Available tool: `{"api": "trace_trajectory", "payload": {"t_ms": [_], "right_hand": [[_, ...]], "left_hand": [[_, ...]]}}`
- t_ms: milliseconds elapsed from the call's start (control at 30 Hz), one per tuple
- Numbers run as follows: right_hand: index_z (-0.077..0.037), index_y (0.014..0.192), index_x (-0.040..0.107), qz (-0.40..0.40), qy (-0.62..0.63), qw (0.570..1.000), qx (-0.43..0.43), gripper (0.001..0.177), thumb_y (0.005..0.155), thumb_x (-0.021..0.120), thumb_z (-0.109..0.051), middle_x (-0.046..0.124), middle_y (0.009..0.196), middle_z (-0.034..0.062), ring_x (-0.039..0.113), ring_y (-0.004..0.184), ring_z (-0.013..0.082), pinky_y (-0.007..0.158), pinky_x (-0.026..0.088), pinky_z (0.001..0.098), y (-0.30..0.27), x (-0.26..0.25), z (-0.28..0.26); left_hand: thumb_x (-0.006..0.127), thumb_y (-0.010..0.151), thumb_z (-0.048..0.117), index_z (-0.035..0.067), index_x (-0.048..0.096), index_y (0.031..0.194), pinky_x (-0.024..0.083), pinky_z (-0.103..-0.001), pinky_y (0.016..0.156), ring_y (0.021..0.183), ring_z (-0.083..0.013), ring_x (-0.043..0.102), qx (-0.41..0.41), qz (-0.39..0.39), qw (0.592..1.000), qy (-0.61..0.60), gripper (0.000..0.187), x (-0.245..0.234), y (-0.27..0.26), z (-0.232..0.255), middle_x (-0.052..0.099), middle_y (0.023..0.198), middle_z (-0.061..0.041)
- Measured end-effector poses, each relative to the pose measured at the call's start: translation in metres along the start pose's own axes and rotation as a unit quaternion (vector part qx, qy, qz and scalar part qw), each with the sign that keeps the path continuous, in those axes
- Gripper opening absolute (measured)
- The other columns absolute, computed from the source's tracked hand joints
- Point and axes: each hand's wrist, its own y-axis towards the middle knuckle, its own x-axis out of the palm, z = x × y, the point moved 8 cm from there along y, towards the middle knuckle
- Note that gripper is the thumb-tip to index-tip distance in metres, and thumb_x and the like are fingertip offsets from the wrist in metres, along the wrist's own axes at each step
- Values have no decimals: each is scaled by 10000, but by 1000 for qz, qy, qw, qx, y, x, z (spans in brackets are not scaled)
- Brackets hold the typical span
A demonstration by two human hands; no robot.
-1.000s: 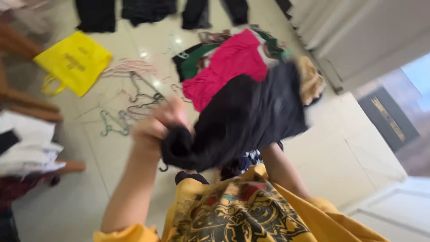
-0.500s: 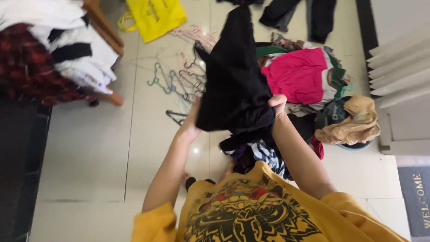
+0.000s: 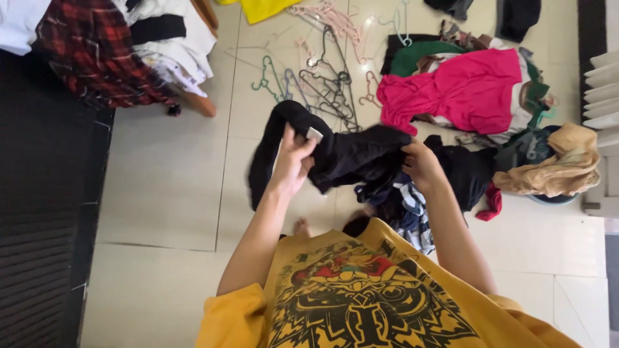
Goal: The recorder picks up various pieces of clothing from the floor and puts them onto plastic and metal hangers.
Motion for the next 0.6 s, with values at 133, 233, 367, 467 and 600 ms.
{"api": "trace_trajectory", "payload": {"t_ms": [133,233,367,467,600], "right_hand": [[-120,1276,580,75,-226,963,-122,369,926,654,-210,627,1239,41,567,1105,191,945,436,376,-19,76,11],[-74,1320,588,-98,-286,937,-173,409,968,670,-265,628,1283,52,570,1179,195,1010,444,357,-18,165,25],[-70,1388,543,-179,-305,924,-143,520,958,679,-328,637,1254,66,579,1206,206,1039,469,366,31,221,48],[-40,1323,558,-154,-433,853,-246,569,891,766,-346,664,1199,98,629,1150,227,1001,495,372,70,262,31],[-36,1190,608,-180,-444,853,-207,485,862,783,-347,669,1131,123,654,1068,252,949,517,365,98,324,-4]], "left_hand": [[640,930,-6,192,410,1459,533,-340,934,1125,-162,605,-54,33,994,90,610,-30,-1,-12,618,1242,-2],[655,990,-20,88,448,1480,515,-330,990,1176,-176,589,-35,20,992,120,542,-55,15,-11,602,1306,-49],[640,1060,-2,12,465,1494,480,-315,1052,1251,-183,572,11,66,985,158,468,-83,50,30,578,1394,-102],[556,1003,-7,103,372,1532,483,-304,1054,1295,-162,557,-19,103,988,110,572,-101,78,67,526,1458,-63],[471,881,-123,189,298,1619,411,-286,878,1226,-174,526,-49,141,979,141,820,-139,110,102,494,1511,-83]]}}
